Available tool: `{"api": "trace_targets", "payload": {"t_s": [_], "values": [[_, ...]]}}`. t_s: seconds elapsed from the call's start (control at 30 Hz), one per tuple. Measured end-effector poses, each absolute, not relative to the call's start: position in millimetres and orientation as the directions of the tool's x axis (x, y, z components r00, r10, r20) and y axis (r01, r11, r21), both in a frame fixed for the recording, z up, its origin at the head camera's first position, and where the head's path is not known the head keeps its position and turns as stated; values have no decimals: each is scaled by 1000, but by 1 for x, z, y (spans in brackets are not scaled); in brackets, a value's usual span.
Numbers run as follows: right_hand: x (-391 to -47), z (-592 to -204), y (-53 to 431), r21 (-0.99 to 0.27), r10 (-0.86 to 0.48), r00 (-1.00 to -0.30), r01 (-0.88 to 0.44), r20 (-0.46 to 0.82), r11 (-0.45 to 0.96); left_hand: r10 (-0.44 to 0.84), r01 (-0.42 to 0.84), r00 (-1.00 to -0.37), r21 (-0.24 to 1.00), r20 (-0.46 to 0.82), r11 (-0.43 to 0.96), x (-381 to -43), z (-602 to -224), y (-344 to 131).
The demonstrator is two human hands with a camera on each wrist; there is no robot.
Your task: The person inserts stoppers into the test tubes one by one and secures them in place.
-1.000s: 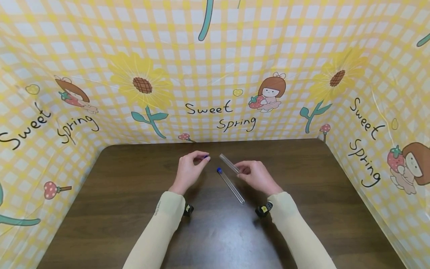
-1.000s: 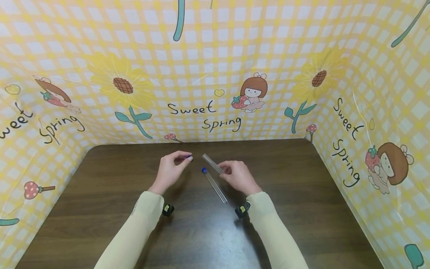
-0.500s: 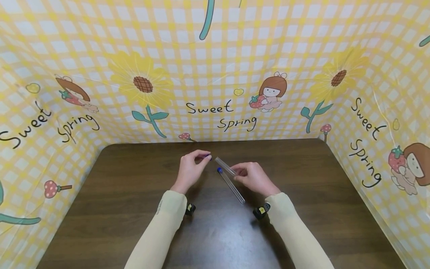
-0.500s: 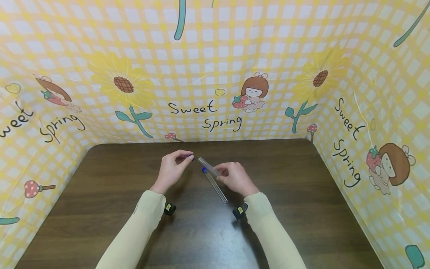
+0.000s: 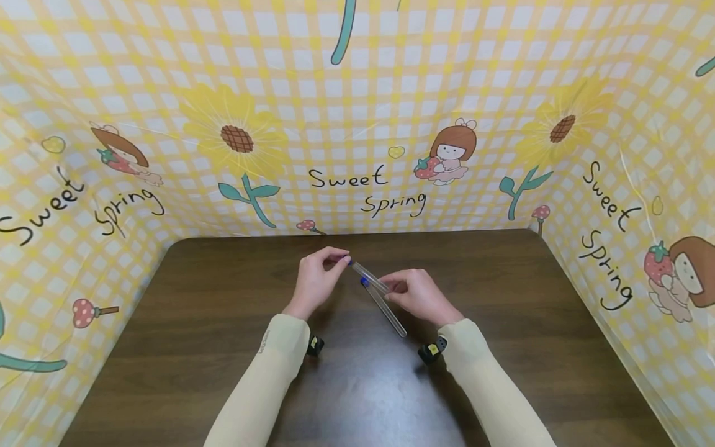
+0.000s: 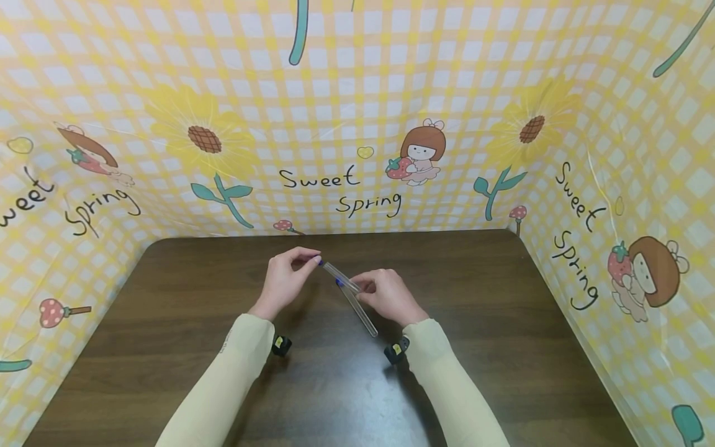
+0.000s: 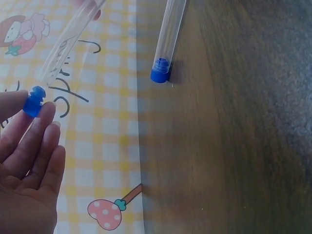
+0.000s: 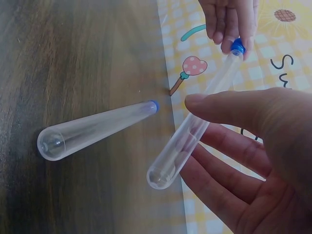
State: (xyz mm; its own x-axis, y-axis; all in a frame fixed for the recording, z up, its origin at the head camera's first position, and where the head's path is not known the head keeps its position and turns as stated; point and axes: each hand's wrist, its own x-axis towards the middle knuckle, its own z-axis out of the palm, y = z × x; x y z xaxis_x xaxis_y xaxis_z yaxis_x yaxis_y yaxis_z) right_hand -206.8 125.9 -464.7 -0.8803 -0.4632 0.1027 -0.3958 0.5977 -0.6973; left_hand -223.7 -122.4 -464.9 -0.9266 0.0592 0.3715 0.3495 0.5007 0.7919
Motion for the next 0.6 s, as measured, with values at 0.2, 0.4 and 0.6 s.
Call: {"api": "trace_targets", "payload": {"t_s": [0.2,0.4,0.6], "values": [[-206,-463,124,-701,-467,-878,-398,105,591,66,344,-930,793,362,503,-224,-465,-121],[-205,-462,123,-698,-475,-872,-416,123,583,67,334,-935,797,349,504,-223,-465,-119],[-204,-463,122,-693,-464,-878,-410,122,593,72,326,-940,813,334,483,-221,-465,-118]]}}
